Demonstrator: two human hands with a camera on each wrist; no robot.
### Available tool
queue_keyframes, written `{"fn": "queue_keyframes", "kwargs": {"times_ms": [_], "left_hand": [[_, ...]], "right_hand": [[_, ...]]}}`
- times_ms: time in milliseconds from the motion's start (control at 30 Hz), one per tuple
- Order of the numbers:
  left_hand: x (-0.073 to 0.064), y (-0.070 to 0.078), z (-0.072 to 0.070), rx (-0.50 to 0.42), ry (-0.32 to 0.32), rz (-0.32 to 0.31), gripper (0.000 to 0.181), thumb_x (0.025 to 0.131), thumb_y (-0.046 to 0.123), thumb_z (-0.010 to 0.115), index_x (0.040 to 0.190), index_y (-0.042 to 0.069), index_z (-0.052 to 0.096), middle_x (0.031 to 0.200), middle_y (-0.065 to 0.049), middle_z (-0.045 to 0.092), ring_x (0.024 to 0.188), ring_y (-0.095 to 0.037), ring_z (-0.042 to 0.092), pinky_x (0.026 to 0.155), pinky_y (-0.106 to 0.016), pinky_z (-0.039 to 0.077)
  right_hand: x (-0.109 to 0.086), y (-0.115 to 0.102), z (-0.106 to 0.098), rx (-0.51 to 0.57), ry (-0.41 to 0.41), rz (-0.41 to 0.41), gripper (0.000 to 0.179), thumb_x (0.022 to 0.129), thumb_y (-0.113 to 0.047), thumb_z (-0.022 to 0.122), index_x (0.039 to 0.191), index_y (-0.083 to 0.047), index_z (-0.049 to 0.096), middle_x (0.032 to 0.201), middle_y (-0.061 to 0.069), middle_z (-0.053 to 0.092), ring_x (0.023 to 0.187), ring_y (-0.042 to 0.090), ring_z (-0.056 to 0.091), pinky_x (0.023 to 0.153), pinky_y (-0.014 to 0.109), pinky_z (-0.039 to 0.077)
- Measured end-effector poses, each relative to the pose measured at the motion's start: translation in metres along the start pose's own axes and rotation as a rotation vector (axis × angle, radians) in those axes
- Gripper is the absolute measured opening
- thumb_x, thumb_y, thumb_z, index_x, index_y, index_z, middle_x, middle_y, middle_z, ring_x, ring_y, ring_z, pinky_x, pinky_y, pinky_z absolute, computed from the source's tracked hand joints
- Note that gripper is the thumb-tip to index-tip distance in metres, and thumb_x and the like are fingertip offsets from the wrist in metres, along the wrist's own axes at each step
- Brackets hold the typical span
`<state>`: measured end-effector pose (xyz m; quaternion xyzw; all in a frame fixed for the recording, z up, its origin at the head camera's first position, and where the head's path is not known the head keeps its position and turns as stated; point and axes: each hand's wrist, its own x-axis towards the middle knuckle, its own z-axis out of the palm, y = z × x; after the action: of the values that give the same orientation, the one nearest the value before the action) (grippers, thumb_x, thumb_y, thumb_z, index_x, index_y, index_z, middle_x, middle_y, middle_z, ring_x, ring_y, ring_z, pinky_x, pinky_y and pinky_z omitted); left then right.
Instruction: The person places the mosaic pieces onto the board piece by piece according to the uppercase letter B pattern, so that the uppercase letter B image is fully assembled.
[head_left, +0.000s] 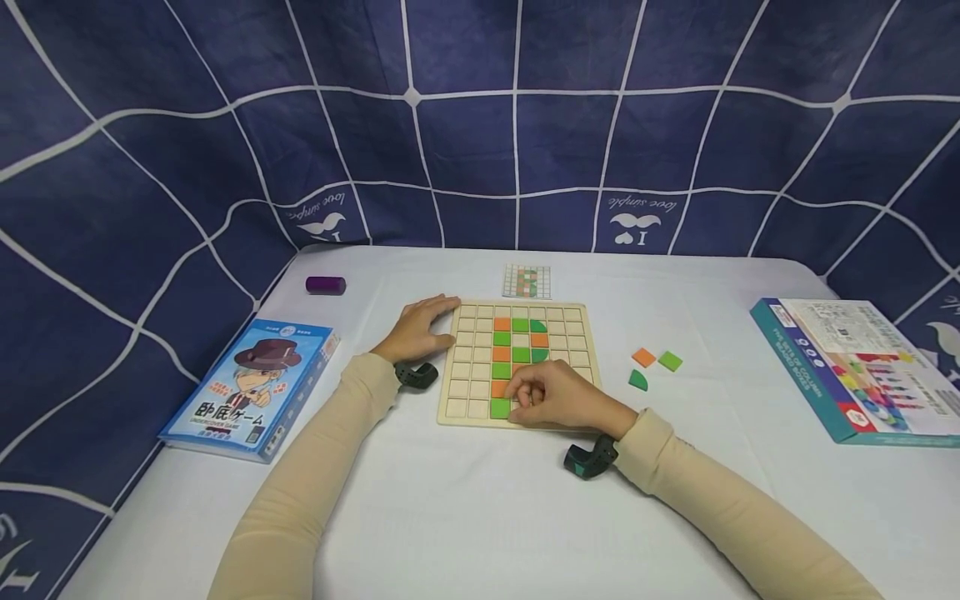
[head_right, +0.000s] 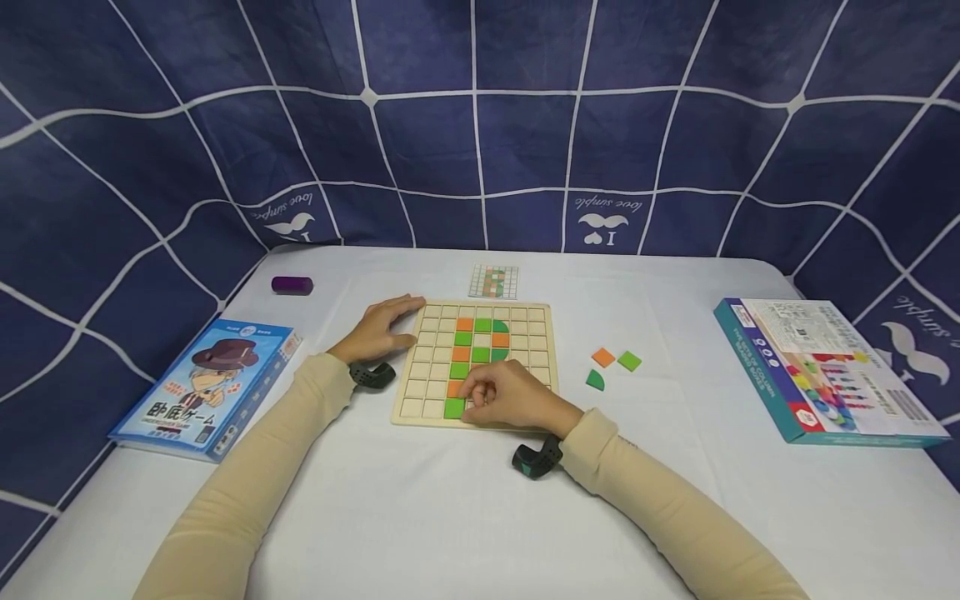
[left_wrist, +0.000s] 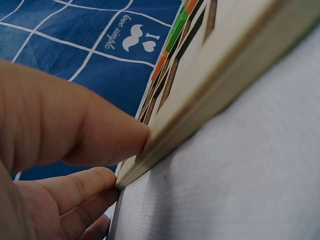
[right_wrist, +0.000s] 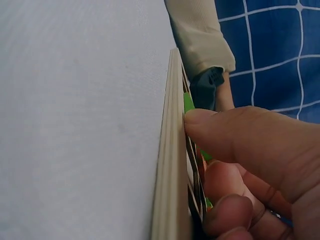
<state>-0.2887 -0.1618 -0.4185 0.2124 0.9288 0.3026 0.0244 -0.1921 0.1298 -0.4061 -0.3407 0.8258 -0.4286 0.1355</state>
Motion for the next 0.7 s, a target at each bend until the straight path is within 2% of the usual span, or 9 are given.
{"fn": "queue_keyframes", "kwargs": {"times_ms": [433,700], "left_hand": [[-0.001,0.0038,-0.0012,0.003,-0.005,-0.012,0.075,0.09,0.016,0.069,0.16,-0.002,0.048,0.168,-0.018,0.046,0.162,-0.036,0.03,0.134,-0.052,0.014],[-0.0015,0.0037,-0.0007,-0.001,-0.003,-0.014,0.075,0.09,0.016,0.07,0.16,-0.002,0.048,0.168,-0.018,0.046,0.162,-0.036,0.03,0.134,-0.053,0.014]], "right_hand": [[-0.0004,-0.0003,0.0,-0.001,-0.004,-0.002,0.017,0.089,-0.008,0.087,0.105,-0.005,0.081,0.074,-0.01,0.061,0.062,0.005,0.05,0.057,0.019,0.042],[0.0011,0.0051,-0.005,0.124,-0.016,-0.025,0.015,0.094,-0.006,0.082,0.108,-0.001,0.081,0.078,-0.007,0.064,0.066,0.006,0.051,0.061,0.019,0.043]]}}
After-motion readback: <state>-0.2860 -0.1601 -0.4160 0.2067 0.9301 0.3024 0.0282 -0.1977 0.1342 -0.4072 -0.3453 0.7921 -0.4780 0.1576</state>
